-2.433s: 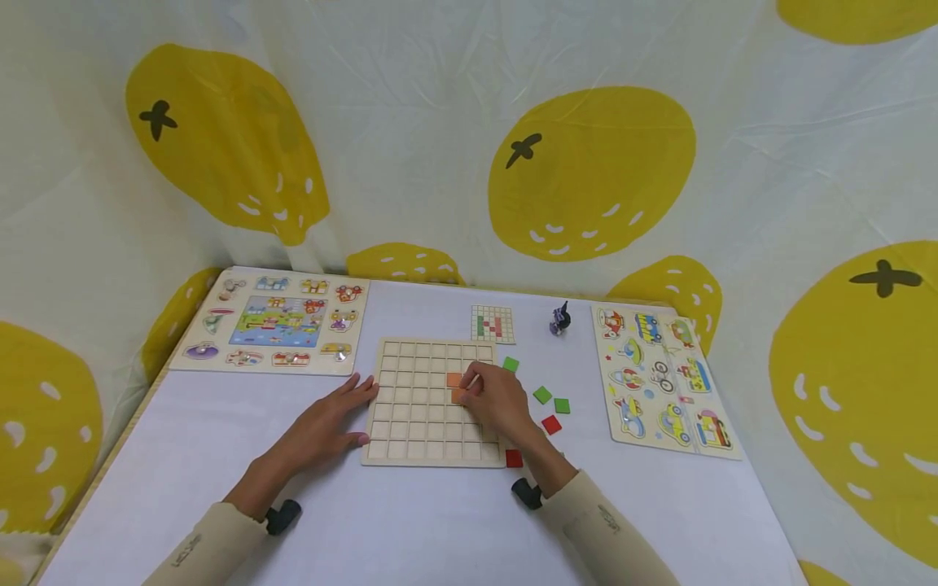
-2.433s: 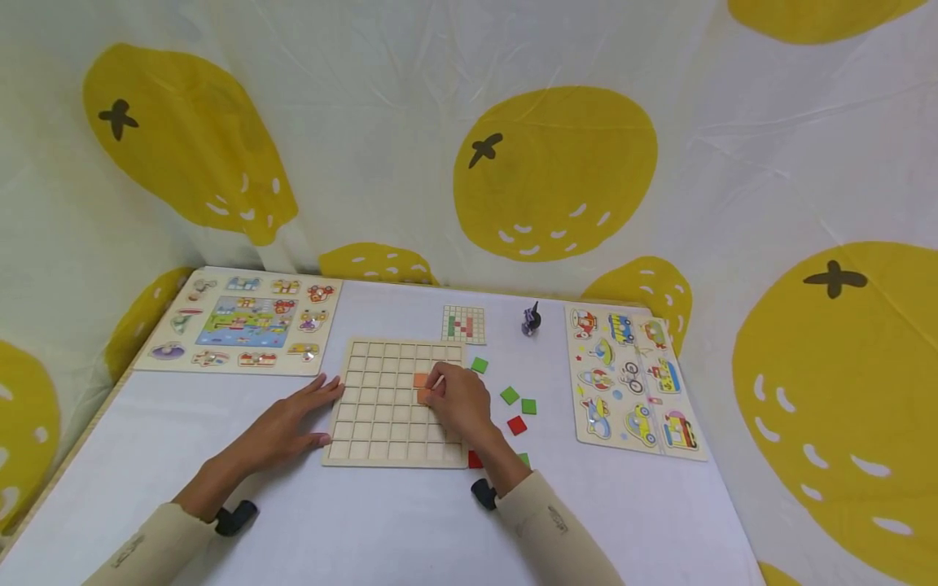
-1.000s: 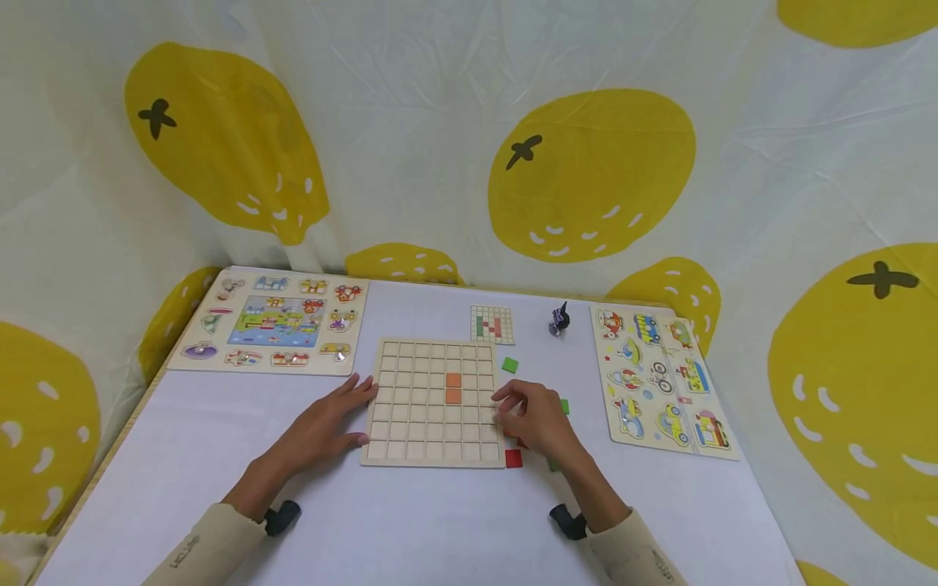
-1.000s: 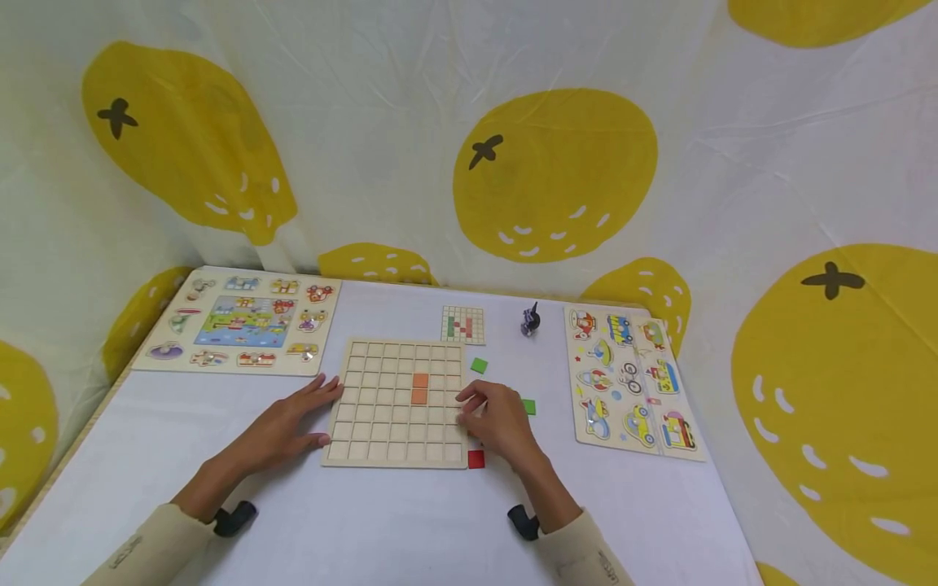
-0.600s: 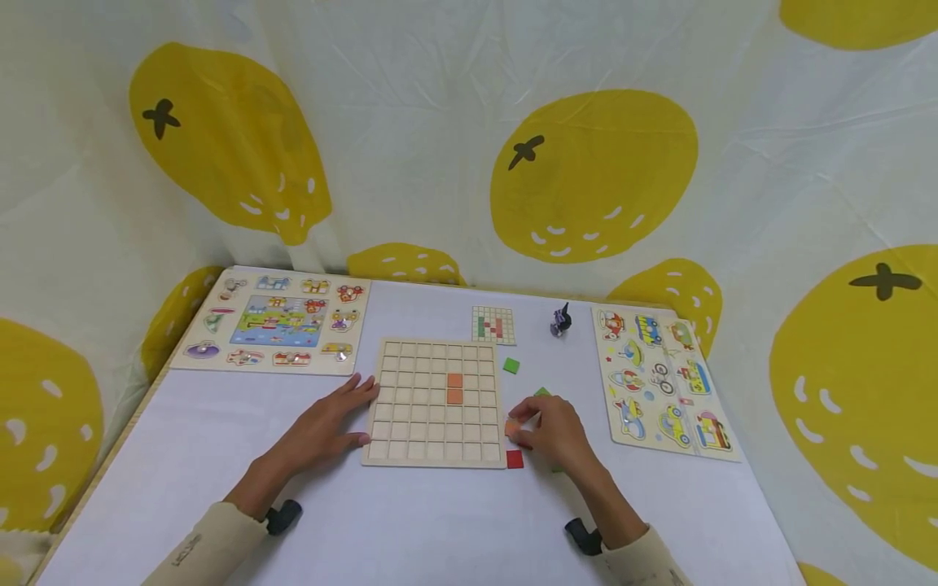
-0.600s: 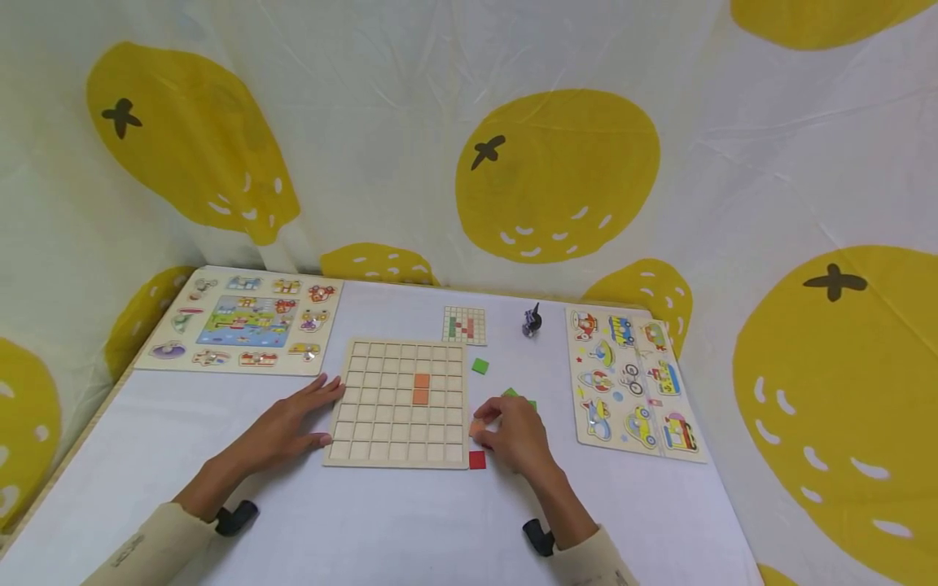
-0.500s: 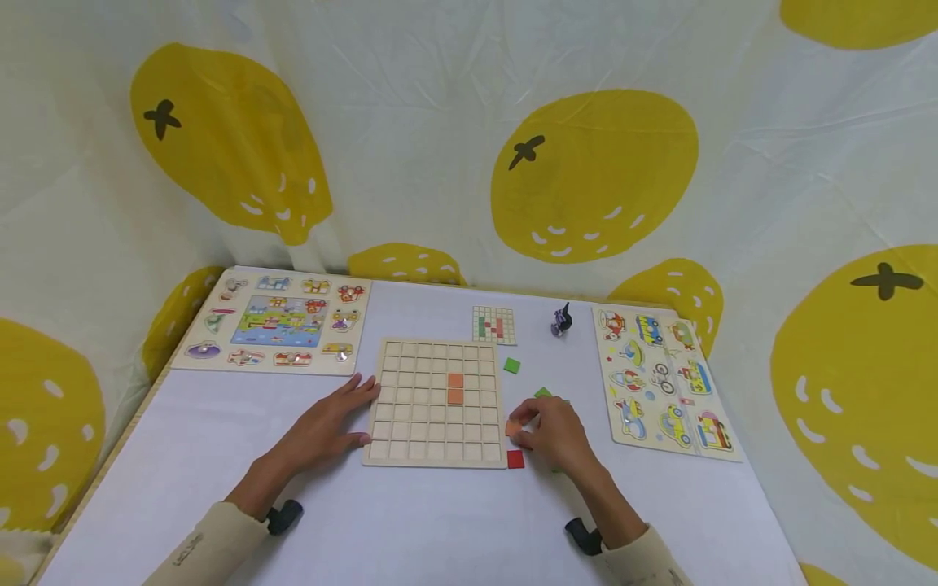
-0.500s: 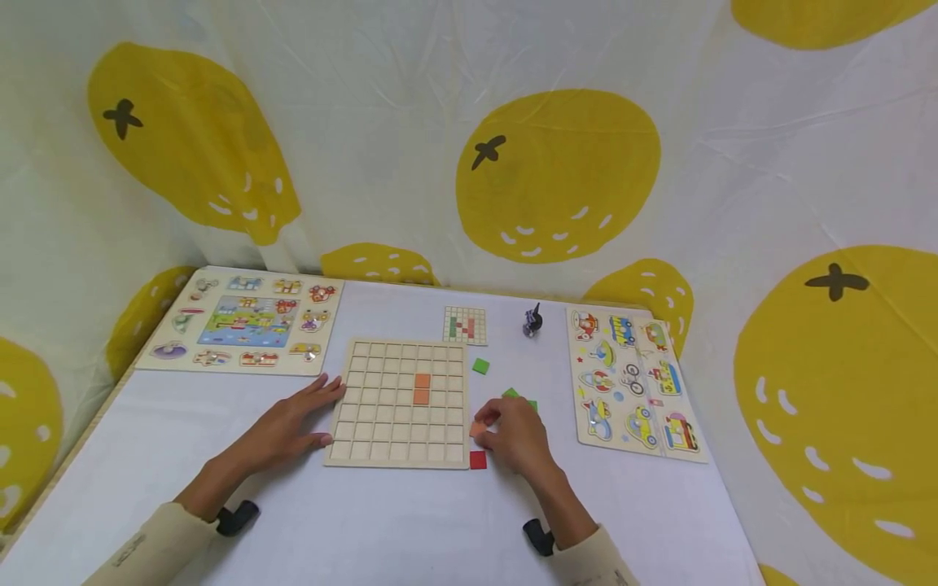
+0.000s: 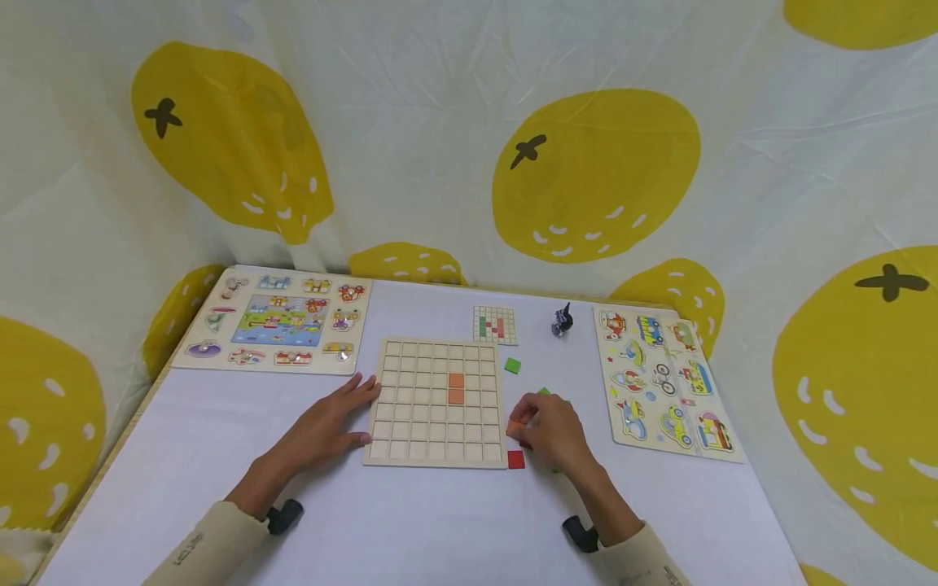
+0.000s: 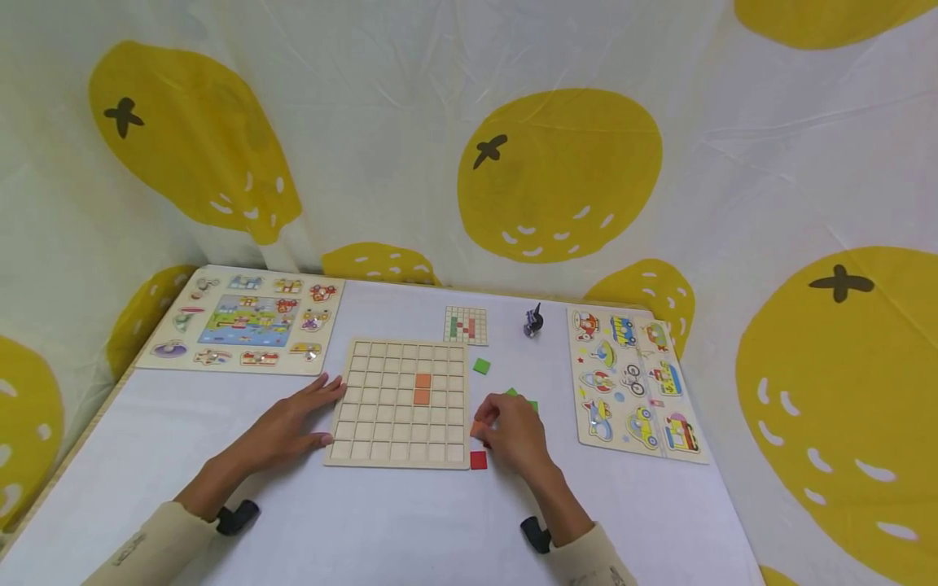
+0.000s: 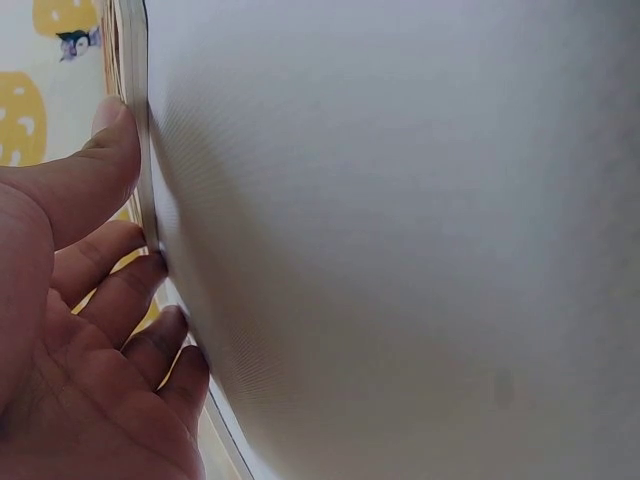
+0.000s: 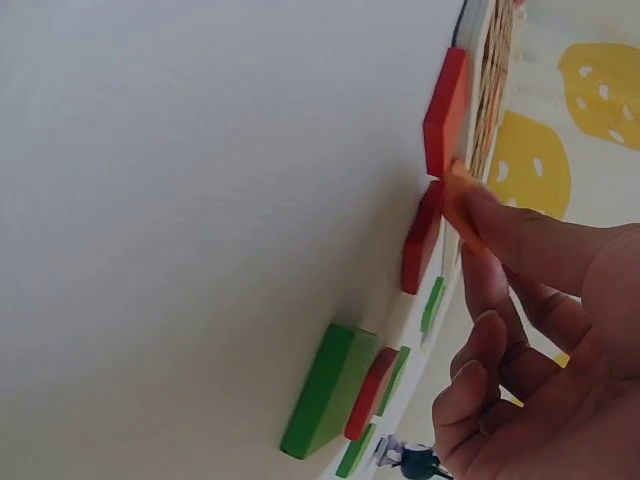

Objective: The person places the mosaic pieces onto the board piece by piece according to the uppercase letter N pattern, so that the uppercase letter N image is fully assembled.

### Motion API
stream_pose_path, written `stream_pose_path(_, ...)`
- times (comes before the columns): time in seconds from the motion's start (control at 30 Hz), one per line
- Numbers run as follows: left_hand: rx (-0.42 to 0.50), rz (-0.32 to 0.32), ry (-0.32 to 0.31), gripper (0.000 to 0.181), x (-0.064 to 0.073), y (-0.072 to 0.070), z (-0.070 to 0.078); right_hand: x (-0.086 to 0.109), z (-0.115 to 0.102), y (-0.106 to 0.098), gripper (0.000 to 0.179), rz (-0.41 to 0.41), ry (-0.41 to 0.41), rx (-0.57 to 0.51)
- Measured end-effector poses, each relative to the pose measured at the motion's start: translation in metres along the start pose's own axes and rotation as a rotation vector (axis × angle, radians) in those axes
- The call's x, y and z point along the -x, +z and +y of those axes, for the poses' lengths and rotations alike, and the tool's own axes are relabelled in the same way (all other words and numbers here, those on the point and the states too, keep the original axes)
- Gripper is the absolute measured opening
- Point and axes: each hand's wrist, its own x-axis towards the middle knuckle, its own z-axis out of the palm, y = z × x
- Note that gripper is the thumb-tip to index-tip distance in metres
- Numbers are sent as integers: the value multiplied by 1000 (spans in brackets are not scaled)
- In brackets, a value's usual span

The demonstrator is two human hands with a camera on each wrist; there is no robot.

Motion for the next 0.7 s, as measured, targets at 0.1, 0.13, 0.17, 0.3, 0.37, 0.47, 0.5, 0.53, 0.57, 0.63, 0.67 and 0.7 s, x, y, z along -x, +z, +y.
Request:
stream_pose_path(0.1,0,4,6,86,0,0,0,0,-1,-1,14,11,-3,-27)
stream_pose_path(0.13,4,6,6,86,-1,1,0,0,-1,-2,13,16,-5,-38)
stream_pose_path(0.17,-1,10,13,86,-1,1,0,0,-2,-2,13,19,-9,-42)
stream_pose_path(0.3,-3,10,15,86,-1,1,-1,0,-6,-2,11,29,-41,-68)
stream_pose_path(0.37,-3,5,9,86,-1,2,-2,0,-9,-1,11,24,-43,-90)
stream_pose_path(0.47,-4,0,2,86,-1,2,-2,-1,-13,3,12,24,-43,-112)
stream_pose_path(0.5,-6,0,3,86,-1,2,-2,-1,-14,5,13,27,-44,-115)
stream_pose_path(0.53,-6,0,1,87,-1,2,-2,-1,-16,6,14,34,-49,-115)
stream_pose_path(0.57,-7,0,1,87,-1,2,-2,-2,-17,8,14,42,-58,-109)
stream_pose_path(0.63,-9,0,-1,87,-1,2,-3,-3,-20,10,15,54,-69,-105)
stream_pose_path(0.67,-10,0,-2,87,-1,2,-2,-3,-21,12,16,55,-73,-105)
stream_pose_path(0.7,-11,1,-2,87,-1,2,-3,-3,-23,13,16,55,-77,-107)
